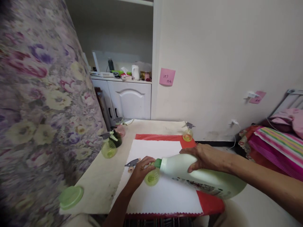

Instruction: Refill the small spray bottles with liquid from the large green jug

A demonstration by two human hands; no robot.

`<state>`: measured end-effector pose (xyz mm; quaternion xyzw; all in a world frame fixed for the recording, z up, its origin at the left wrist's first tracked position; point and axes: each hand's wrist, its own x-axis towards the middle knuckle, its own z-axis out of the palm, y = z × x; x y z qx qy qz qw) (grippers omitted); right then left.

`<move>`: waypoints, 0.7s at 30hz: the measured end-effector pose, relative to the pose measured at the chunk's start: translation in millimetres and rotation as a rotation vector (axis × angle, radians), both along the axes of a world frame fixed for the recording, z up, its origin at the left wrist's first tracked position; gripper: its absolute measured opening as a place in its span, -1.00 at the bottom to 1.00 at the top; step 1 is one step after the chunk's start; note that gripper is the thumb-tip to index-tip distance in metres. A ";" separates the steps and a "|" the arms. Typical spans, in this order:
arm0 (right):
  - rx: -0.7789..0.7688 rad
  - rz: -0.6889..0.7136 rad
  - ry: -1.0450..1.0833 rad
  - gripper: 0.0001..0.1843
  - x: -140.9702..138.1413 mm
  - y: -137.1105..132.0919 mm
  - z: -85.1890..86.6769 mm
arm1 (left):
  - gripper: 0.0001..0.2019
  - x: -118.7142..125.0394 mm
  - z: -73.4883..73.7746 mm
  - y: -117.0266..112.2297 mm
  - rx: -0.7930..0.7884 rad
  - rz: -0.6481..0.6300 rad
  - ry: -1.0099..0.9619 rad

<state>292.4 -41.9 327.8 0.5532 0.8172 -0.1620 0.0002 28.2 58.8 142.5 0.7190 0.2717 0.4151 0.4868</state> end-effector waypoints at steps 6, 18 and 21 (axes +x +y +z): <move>-0.002 -0.011 0.027 -0.38 -0.8 1.0 0.2 | -0.85 -0.6 -0.3 0.7 0.008 0.003 0.002; -0.022 -0.001 0.041 -0.39 0.3 2.6 -0.5 | -0.87 -1.4 2.8 0.2 -0.007 0.000 0.007; -0.005 0.012 0.027 -0.38 -0.3 3.3 0.2 | -0.87 -1.2 4.0 -0.5 -0.010 -0.003 0.008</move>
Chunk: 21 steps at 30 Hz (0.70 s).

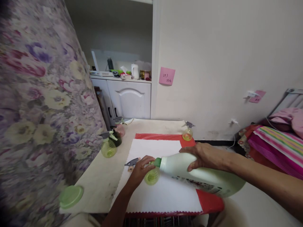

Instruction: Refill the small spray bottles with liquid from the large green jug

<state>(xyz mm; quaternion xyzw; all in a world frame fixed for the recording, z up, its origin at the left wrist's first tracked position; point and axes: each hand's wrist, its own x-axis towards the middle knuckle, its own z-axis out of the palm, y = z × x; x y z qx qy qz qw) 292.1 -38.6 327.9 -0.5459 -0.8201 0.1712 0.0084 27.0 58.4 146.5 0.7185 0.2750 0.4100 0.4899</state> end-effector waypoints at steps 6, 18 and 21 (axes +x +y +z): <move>0.005 0.008 -0.003 -0.40 -0.2 -0.4 0.4 | -0.86 0.7 -2.0 1.0 -0.002 -0.002 0.002; 0.016 0.009 -0.023 -0.38 -0.6 0.3 1.3 | -0.86 1.0 -2.3 2.1 0.007 -0.007 0.023; 0.009 0.002 -0.018 -0.39 0.2 0.5 0.1 | -0.87 1.2 -2.8 2.4 -0.005 -0.014 0.007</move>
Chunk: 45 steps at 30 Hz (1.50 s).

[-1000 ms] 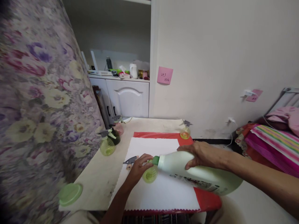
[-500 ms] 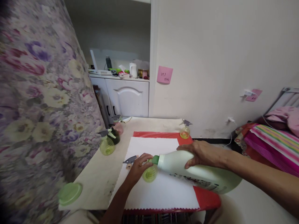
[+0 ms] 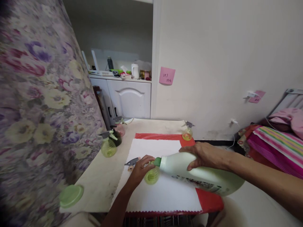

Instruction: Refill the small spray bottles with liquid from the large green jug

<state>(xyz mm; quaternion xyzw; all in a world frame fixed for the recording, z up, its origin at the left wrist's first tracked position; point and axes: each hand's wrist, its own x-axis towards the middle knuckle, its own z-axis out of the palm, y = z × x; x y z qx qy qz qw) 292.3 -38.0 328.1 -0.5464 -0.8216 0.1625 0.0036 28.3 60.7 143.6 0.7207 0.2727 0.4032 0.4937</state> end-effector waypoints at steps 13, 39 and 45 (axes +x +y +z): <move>-0.031 -0.004 0.000 -0.44 0.3 1.3 1.6 | -0.87 -0.8 2.5 -1.3 -0.015 -0.001 0.003; -0.032 -0.005 0.007 -0.46 -1.4 0.5 4.1 | -0.86 -0.5 1.7 0.2 0.014 0.012 0.013; -0.037 0.000 0.013 -0.45 -1.4 0.2 4.5 | -0.85 -1.3 3.7 -0.8 0.002 0.007 0.014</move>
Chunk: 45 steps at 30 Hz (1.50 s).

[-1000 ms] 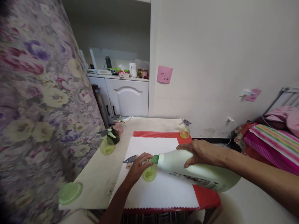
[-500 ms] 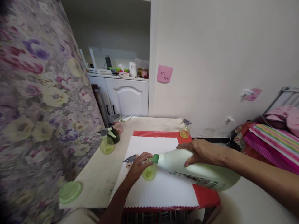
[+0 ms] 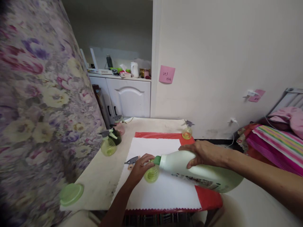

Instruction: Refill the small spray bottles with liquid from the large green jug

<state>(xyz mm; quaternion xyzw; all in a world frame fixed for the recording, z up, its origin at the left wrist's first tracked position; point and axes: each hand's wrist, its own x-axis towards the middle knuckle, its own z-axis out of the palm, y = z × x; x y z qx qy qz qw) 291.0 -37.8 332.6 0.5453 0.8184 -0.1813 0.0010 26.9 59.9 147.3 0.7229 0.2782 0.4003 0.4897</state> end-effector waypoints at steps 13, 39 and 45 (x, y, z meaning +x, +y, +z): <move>0.005 0.003 0.015 -0.44 1.4 1.6 -2.1 | -0.86 0.9 -5.3 2.3 0.019 0.001 -0.013; 0.008 0.013 0.003 -0.46 -1.6 1.7 -0.2 | -0.85 0.4 -4.1 1.9 0.013 0.014 -0.008; 0.003 0.029 0.025 -0.45 -0.8 1.6 0.8 | -0.85 -0.1 -4.6 2.0 0.007 0.011 -0.008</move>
